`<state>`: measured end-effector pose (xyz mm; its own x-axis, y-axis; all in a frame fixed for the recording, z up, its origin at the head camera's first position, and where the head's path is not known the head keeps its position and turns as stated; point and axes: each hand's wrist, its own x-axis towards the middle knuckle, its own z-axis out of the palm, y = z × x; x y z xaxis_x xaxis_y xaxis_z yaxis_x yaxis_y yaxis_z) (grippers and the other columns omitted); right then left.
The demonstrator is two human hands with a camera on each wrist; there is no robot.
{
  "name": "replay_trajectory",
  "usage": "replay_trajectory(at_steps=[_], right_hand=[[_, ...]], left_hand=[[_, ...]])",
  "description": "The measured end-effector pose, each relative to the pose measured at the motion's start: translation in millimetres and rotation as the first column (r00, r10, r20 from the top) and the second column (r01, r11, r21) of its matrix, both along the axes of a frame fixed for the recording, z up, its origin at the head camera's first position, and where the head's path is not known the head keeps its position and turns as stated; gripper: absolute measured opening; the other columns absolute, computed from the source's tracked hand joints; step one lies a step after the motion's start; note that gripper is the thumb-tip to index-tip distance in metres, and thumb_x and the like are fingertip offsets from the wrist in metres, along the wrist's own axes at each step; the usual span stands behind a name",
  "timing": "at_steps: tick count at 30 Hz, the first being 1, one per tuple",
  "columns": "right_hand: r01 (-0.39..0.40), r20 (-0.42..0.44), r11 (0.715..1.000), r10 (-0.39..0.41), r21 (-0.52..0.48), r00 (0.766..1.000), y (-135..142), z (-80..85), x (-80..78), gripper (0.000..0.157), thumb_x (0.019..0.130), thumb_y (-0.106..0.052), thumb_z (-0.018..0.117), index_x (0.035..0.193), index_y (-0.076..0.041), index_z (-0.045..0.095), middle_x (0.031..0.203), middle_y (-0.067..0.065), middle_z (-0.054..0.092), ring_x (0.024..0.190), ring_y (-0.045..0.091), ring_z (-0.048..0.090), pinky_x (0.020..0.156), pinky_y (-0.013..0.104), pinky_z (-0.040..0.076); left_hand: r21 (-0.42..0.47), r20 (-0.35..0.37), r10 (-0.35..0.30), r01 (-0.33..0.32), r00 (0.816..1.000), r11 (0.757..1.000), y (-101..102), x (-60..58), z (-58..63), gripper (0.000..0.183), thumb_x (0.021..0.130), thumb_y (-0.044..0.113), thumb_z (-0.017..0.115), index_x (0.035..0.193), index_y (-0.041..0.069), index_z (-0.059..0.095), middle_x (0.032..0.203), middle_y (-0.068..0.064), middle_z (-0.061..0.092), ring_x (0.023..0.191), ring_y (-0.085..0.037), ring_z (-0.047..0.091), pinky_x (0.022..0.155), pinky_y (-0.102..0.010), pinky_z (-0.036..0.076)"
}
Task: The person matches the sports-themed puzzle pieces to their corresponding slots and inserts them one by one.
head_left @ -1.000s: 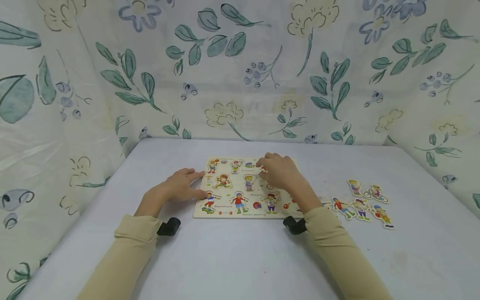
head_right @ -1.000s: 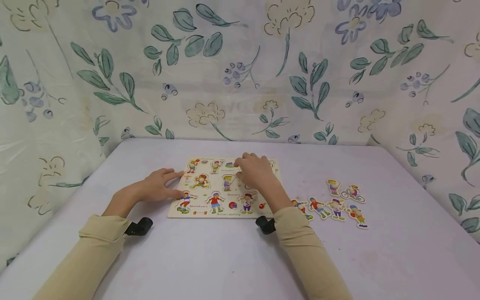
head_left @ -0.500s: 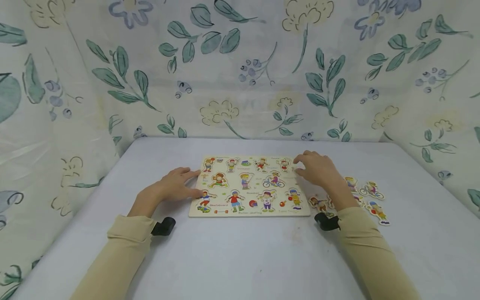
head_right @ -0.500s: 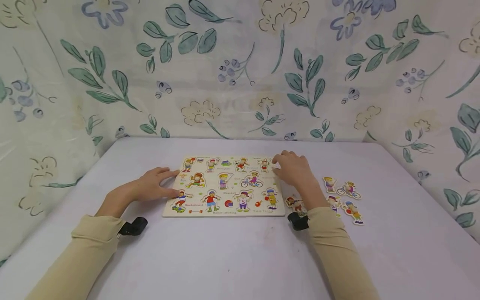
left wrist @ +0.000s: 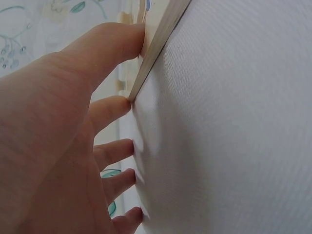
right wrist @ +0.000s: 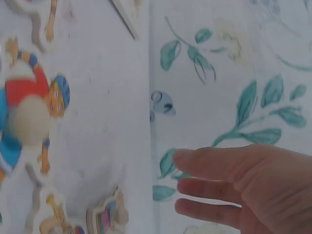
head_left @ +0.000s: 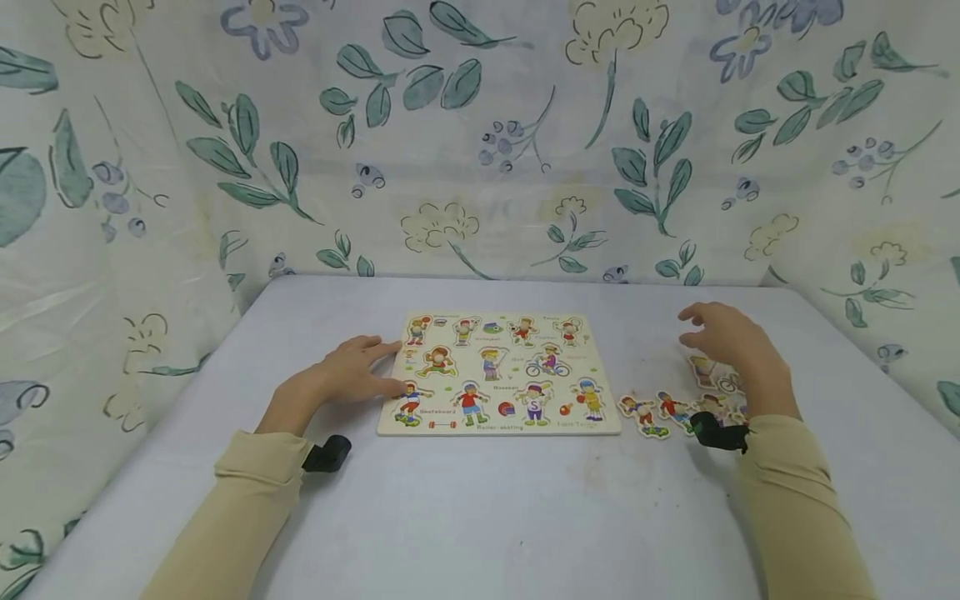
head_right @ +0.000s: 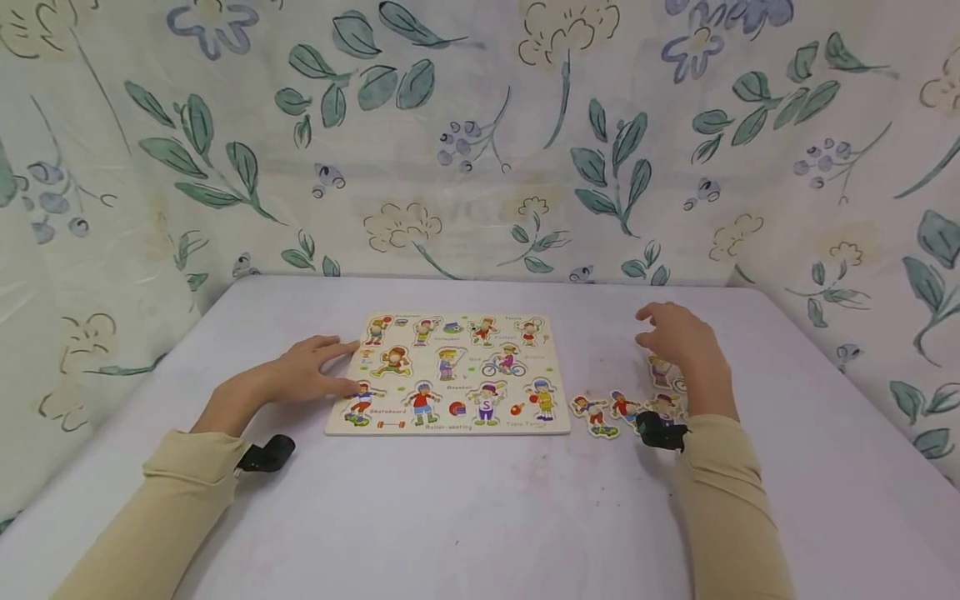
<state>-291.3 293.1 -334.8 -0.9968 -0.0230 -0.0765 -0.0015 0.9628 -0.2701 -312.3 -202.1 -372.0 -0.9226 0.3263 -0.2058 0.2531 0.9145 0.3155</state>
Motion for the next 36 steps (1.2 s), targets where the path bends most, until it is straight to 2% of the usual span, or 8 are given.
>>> replay_trajectory(at_steps=[8, 13, 17, 20, 26, 36], right_hand=[[0.037, 0.176, 0.995, -0.019, -0.096, 0.984, 20.4, -5.8, 12.6, 0.054, 0.095, -0.021, 0.061, 0.139, 0.007, 0.046, 0.142, 0.034, 0.043, 0.123, 0.053, 0.046, 0.098, 0.066, 0.043], [0.087, 0.234, 0.990, -0.059, -0.111, 0.970, 33.0, -9.1, 18.6, 0.051, 0.094, -0.027, 0.062, 0.134, 0.003, 0.052, 0.139, 0.035, 0.043, 0.111, 0.049, 0.053, 0.090, 0.067, 0.044], [0.121, 0.269, 0.984, -0.082, -0.133, 0.960, 39.8, -15.5, 17.6, 0.051, 0.093, -0.032, 0.065, 0.131, -0.001, 0.056, 0.135, 0.033, 0.046, 0.109, 0.047, 0.053, 0.090, 0.068, 0.043], [0.120, 0.281, 0.982, -0.076, -0.143, 0.957, 39.9, -19.5, 13.6, 0.048, 0.092, -0.031, 0.066, 0.128, -0.001, 0.059, 0.134, 0.032, 0.049, 0.109, 0.046, 0.053, 0.092, 0.066, 0.043], [0.065, 0.254, 0.992, -0.037, -0.104, 0.967, 37.3, -19.3, 9.9, 0.035, 0.091, -0.019, 0.064, 0.117, 0.004, 0.063, 0.122, 0.032, 0.056, 0.102, 0.044, 0.056, 0.087, 0.058, 0.050], [0.064, 0.274, 0.993, -0.035, -0.098, 0.961, 34.8, -19.4, 7.0, 0.037, 0.089, -0.019, 0.067, 0.116, 0.006, 0.060, 0.114, 0.028, 0.060, 0.098, 0.040, 0.056, 0.084, 0.054, 0.050]], left_hand=[[0.010, 0.000, 0.002, -0.002, 1.000, 1.000, -3.3, 1.9, -1.4, 0.081, 0.090, 0.048, 0.064, 0.153, 0.005, 0.035, 0.156, -0.031, 0.026, 0.143, -0.052, 0.021, 0.112, -0.069, 0.024], [0.008, -0.001, 0.008, -0.008, 1.000, 1.000, -4.1, 2.7, -1.3, 0.082, 0.089, 0.050, 0.064, 0.153, 0.006, 0.036, 0.156, -0.030, 0.026, 0.143, -0.051, 0.021, 0.112, -0.069, 0.025], [0.003, 0.000, 0.024, -0.024, 1.000, 1.000, -4.0, 2.0, -1.5, 0.083, 0.089, 0.051, 0.065, 0.153, 0.008, 0.036, 0.157, -0.029, 0.025, 0.144, -0.050, 0.020, 0.112, -0.069, 0.025], [0.004, 0.003, 0.031, -0.031, 1.000, 1.000, -3.9, 2.3, -1.3, 0.084, 0.088, 0.052, 0.065, 0.153, 0.008, 0.036, 0.157, -0.028, 0.025, 0.144, -0.050, 0.020, 0.112, -0.069, 0.024], [0.008, 0.006, 0.029, -0.030, 1.000, 1.000, -2.0, 1.0, -1.6, 0.084, 0.088, 0.053, 0.065, 0.154, 0.009, 0.035, 0.158, -0.028, 0.024, 0.145, -0.049, 0.019, 0.113, -0.069, 0.023], [0.000, 0.002, 0.040, -0.040, 0.999, 0.999, -1.5, 2.2, -0.8, 0.082, 0.090, 0.050, 0.065, 0.154, 0.009, 0.035, 0.158, -0.028, 0.024, 0.145, -0.049, 0.018, 0.113, -0.068, 0.023]])
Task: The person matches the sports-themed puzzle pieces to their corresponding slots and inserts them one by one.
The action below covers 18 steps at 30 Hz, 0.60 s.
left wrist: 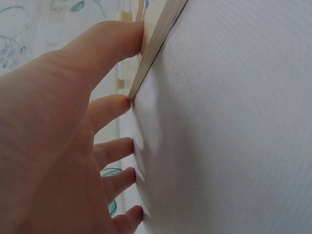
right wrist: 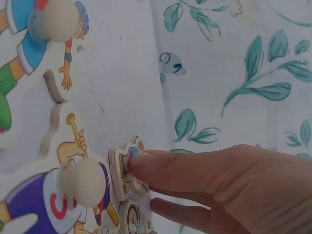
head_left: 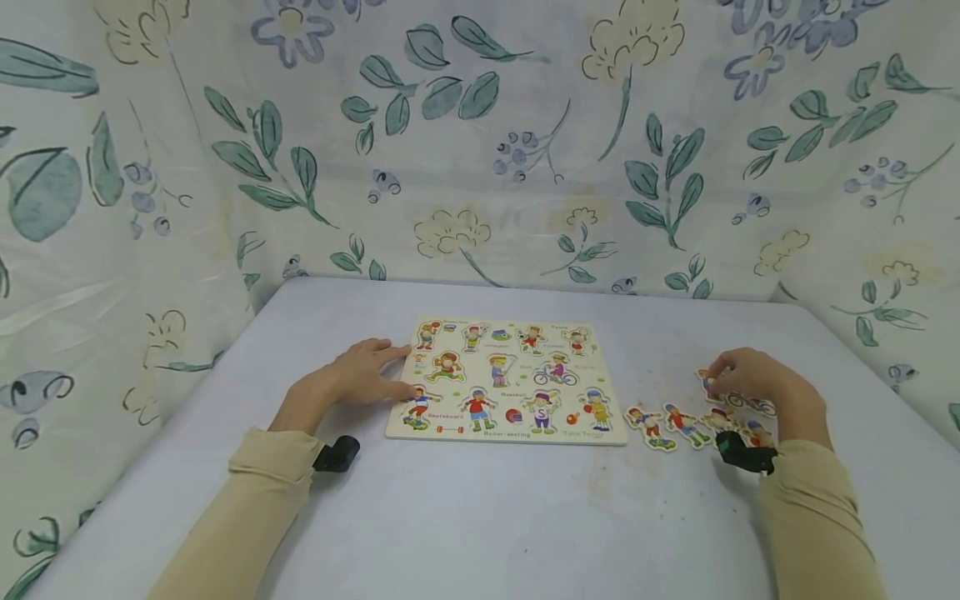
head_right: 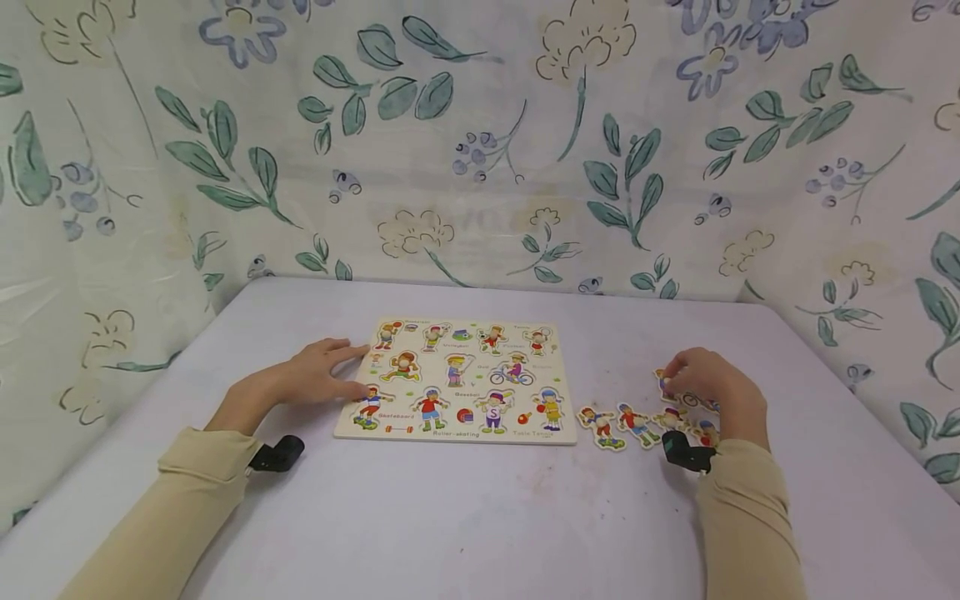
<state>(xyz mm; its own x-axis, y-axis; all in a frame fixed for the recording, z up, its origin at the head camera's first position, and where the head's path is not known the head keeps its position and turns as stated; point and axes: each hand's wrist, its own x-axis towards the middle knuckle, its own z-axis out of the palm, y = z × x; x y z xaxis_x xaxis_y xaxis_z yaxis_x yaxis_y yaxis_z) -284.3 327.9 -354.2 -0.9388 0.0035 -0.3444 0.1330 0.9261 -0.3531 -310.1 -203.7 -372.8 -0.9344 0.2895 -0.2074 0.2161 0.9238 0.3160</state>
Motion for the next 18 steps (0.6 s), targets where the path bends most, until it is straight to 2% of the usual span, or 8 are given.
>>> replay_trajectory(at_steps=[10, 15, 18], right_hand=[[0.001, -0.026, 1.000, -0.001, -0.018, 1.000, 0.4, -0.8, 1.1, 0.036, 0.093, -0.016, 0.062, 0.120, 0.008, 0.058, 0.114, 0.028, 0.061, 0.099, 0.038, 0.056, 0.087, 0.055, 0.050], [0.005, -0.037, 1.000, -0.006, -0.029, 0.999, 0.1, -0.1, 1.3, 0.036, 0.095, -0.016, 0.059, 0.121, 0.009, 0.058, 0.109, 0.024, 0.064, 0.097, 0.036, 0.057, 0.085, 0.053, 0.051], [0.011, -0.053, 0.999, -0.013, -0.047, 0.998, -0.4, 0.4, 2.0, 0.036, 0.096, -0.018, 0.059, 0.122, 0.008, 0.058, 0.112, 0.024, 0.063, 0.100, 0.037, 0.056, 0.085, 0.052, 0.051]], left_hand=[[0.008, 0.013, 0.002, -0.002, 1.000, 1.000, 0.1, -1.7, -1.1, 0.083, 0.089, 0.051, 0.065, 0.154, 0.010, 0.034, 0.158, -0.027, 0.024, 0.145, -0.049, 0.019, 0.113, -0.068, 0.023], [0.004, 0.013, 0.003, -0.003, 1.000, 1.000, 0.6, -1.1, -0.4, 0.084, 0.089, 0.052, 0.065, 0.154, 0.010, 0.034, 0.158, -0.026, 0.025, 0.145, -0.049, 0.019, 0.113, -0.068, 0.023], [0.001, 0.015, 0.009, -0.009, 1.000, 1.000, 0.9, -0.9, 0.1, 0.084, 0.089, 0.052, 0.065, 0.154, 0.010, 0.034, 0.158, -0.026, 0.024, 0.145, -0.049, 0.018, 0.112, -0.069, 0.023]])
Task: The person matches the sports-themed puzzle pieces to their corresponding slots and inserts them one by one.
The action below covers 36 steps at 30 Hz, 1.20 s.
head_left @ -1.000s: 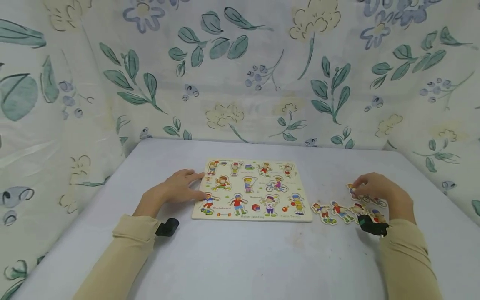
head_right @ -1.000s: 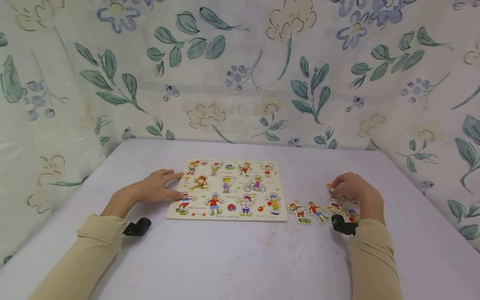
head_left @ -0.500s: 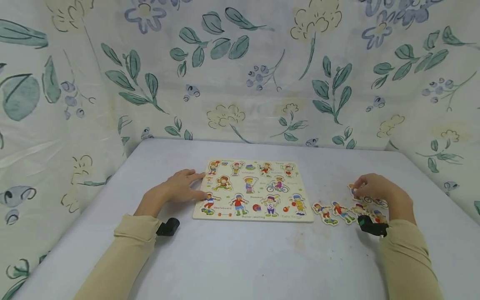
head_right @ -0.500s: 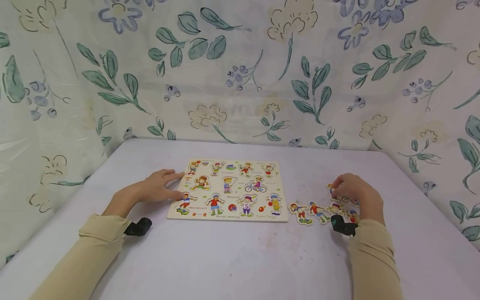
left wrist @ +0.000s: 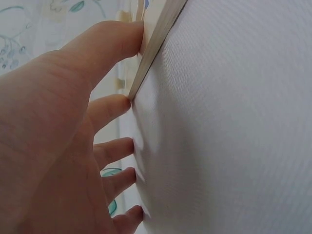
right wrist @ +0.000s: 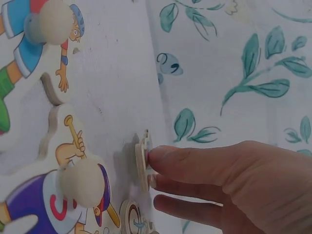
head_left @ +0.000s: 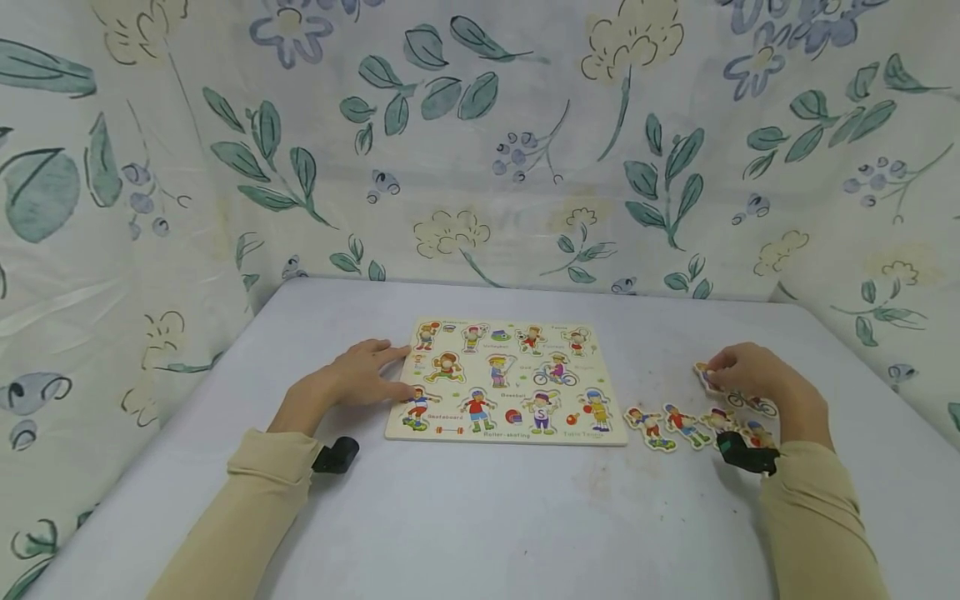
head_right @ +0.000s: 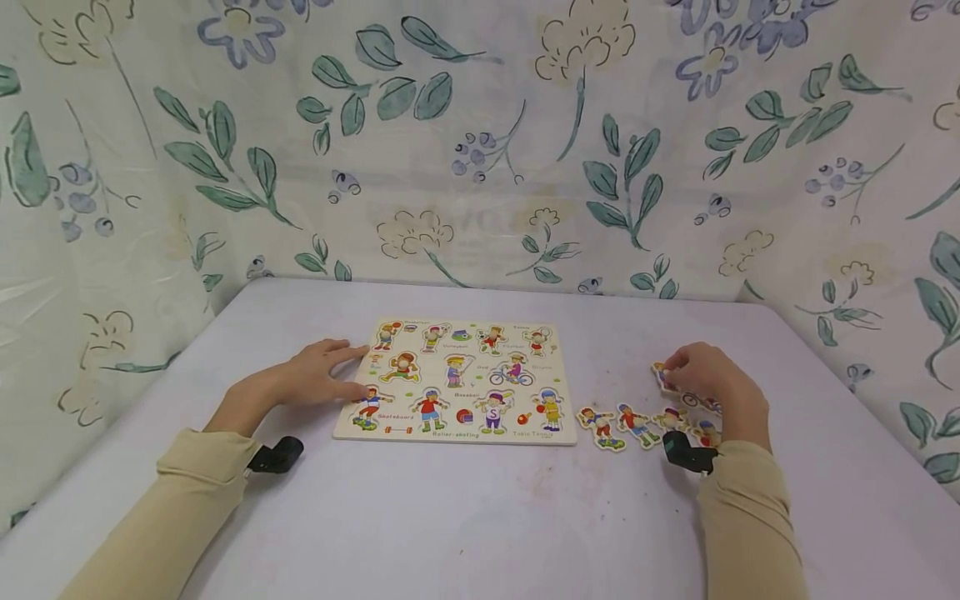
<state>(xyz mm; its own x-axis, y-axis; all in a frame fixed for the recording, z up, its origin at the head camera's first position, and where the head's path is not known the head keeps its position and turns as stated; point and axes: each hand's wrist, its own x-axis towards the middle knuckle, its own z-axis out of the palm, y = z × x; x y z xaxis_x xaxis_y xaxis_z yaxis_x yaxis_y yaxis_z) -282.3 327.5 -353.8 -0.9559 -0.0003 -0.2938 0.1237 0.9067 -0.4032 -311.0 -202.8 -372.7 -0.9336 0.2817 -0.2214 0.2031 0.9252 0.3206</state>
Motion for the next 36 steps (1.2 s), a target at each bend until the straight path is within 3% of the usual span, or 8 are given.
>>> replay_trajectory(at_steps=[7, 10, 18, 29, 36], right_hand=[[-0.004, -0.047, 1.000, 0.003, -0.028, 0.999, -5.4, 2.9, 1.0, 0.041, 0.098, -0.023, 0.058, 0.126, 0.006, 0.056, 0.118, 0.026, 0.060, 0.101, 0.038, 0.054, 0.073, 0.041, 0.053], [-0.007, -0.073, 0.999, 0.004, -0.035, 0.997, -9.0, 3.9, 0.6, 0.043, 0.099, -0.027, 0.058, 0.128, 0.004, 0.055, 0.120, 0.026, 0.059, 0.105, 0.041, 0.053, 0.073, 0.046, 0.054], [-0.041, -0.203, 0.999, 0.036, -0.017, 0.979, -21.4, 4.6, -3.1, 0.042, 0.099, -0.026, 0.055, 0.127, 0.005, 0.058, 0.120, 0.027, 0.059, 0.110, 0.043, 0.053, 0.091, 0.062, 0.045], [-0.013, -0.266, 1.000, 0.016, 0.012, 0.964, -31.4, 9.5, -6.7, 0.047, 0.100, -0.036, 0.056, 0.129, 0.001, 0.059, 0.128, 0.028, 0.057, 0.115, 0.045, 0.051, 0.090, 0.063, 0.044], [-0.024, -0.313, 0.998, 0.043, 0.063, 0.949, -49.8, 14.5, -10.5, 0.049, 0.099, -0.040, 0.058, 0.127, -0.001, 0.062, 0.129, 0.027, 0.058, 0.116, 0.046, 0.052, 0.090, 0.062, 0.046]], left_hand=[[0.008, 0.002, -0.002, 0.002, 1.000, 1.000, -0.2, 0.4, 0.4, 0.083, 0.089, 0.051, 0.065, 0.154, 0.009, 0.034, 0.158, -0.027, 0.024, 0.145, -0.049, 0.018, 0.113, -0.069, 0.023], [0.004, -0.003, -0.009, 0.009, 1.000, 1.000, -0.8, -0.2, 0.0, 0.083, 0.089, 0.051, 0.065, 0.154, 0.009, 0.034, 0.158, -0.027, 0.024, 0.145, -0.049, 0.019, 0.113, -0.069, 0.023], [0.001, 0.001, -0.006, 0.006, 1.000, 1.000, -0.2, -0.1, -0.3, 0.083, 0.089, 0.051, 0.065, 0.154, 0.010, 0.035, 0.158, -0.027, 0.024, 0.145, -0.049, 0.018, 0.113, -0.069, 0.023], [0.001, -0.003, -0.005, 0.005, 1.000, 1.000, 0.0, 0.6, 0.5, 0.083, 0.089, 0.051, 0.065, 0.154, 0.010, 0.034, 0.158, -0.027, 0.024, 0.145, -0.049, 0.019, 0.112, -0.069, 0.024], [0.000, -0.001, -0.006, 0.006, 1.000, 1.000, 0.6, 2.7, 1.9, 0.084, 0.088, 0.051, 0.066, 0.154, 0.009, 0.034, 0.158, -0.027, 0.024, 0.145, -0.050, 0.019, 0.113, -0.069, 0.024]])
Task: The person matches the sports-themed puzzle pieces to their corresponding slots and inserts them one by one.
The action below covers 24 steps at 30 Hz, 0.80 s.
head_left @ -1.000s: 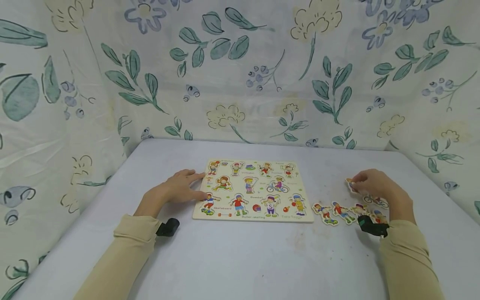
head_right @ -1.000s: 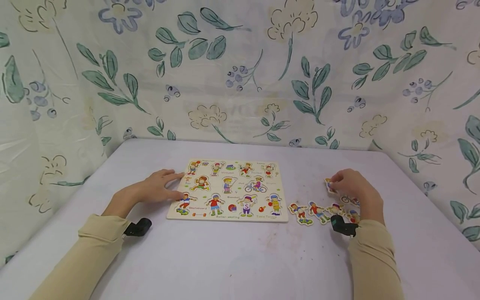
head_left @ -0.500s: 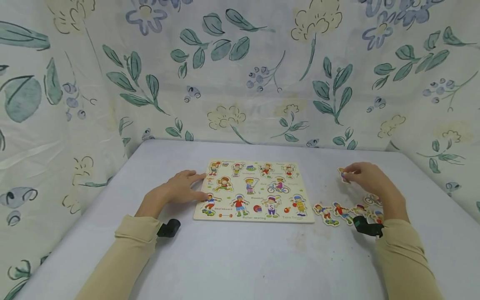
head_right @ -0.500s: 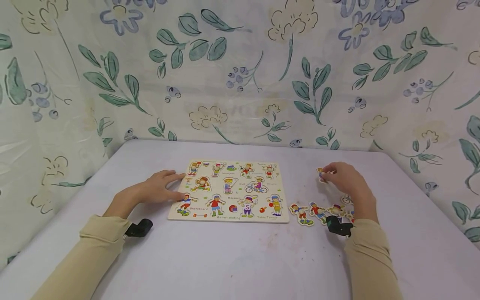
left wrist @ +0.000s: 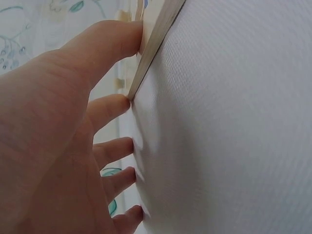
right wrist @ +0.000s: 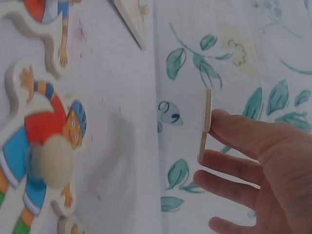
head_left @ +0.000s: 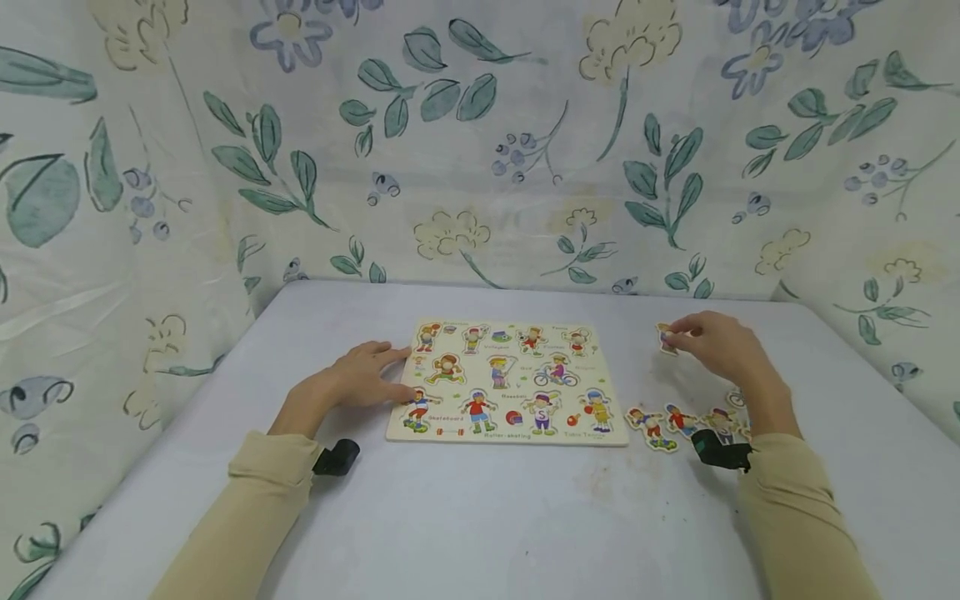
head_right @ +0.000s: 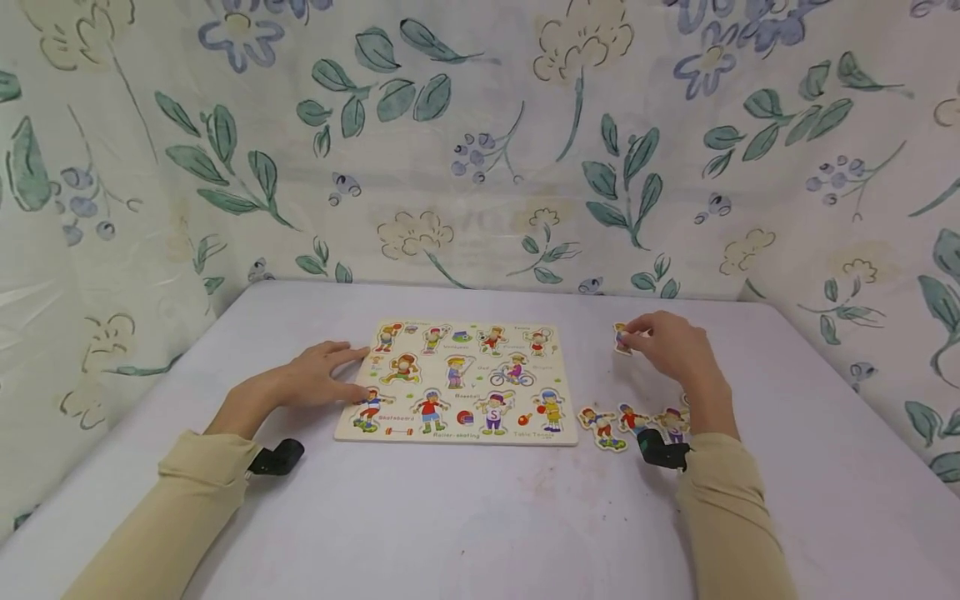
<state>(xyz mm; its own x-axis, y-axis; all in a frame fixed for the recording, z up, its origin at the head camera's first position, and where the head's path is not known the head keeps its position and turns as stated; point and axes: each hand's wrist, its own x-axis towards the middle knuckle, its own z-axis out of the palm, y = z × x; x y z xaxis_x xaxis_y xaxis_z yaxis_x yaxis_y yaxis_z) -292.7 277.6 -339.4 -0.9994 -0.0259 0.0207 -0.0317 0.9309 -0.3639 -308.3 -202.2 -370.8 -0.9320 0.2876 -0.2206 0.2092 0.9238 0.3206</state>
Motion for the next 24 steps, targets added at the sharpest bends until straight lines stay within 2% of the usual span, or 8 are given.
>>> replay_trajectory(at_steps=[7, 17, 24], right_hand=[[-0.019, -0.041, 0.999, 0.021, 0.033, 0.999, -23.2, 3.0, -2.3, 0.043, 0.099, -0.036, 0.057, 0.126, -0.003, 0.064, 0.131, 0.025, 0.058, 0.120, 0.046, 0.051, 0.094, 0.063, 0.045], [-0.095, -0.101, 0.993, 0.101, 0.067, 0.990, -60.0, 3.8, -10.1, 0.038, 0.099, -0.034, 0.059, 0.124, -0.007, 0.067, 0.130, 0.019, 0.062, 0.123, 0.042, 0.051, 0.106, 0.073, 0.024], [-0.145, -0.134, 0.984, 0.158, 0.104, 0.978, -85.9, -1.9, -13.2, 0.033, 0.098, -0.032, 0.061, 0.119, -0.009, 0.070, 0.125, 0.015, 0.066, 0.126, 0.039, 0.052, 0.109, 0.072, 0.017]], left_hand=[[-0.004, 0.000, 0.007, -0.007, 1.000, 1.000, 1.0, 1.5, 0.3, 0.083, 0.089, 0.050, 0.066, 0.154, 0.008, 0.035, 0.157, -0.027, 0.025, 0.145, -0.049, 0.019, 0.112, -0.069, 0.024], [-0.006, -0.002, 0.015, -0.015, 1.000, 1.000, -3.1, -1.7, -0.1, 0.084, 0.089, 0.051, 0.065, 0.154, 0.009, 0.034, 0.158, -0.027, 0.024, 0.145, -0.049, 0.018, 0.112, -0.069, 0.023], [0.013, 0.000, 0.010, -0.010, 1.000, 1.000, -0.3, 0.5, -1.1, 0.083, 0.089, 0.050, 0.066, 0.154, 0.010, 0.035, 0.158, -0.026, 0.024, 0.146, -0.048, 0.019, 0.113, -0.068, 0.024]])
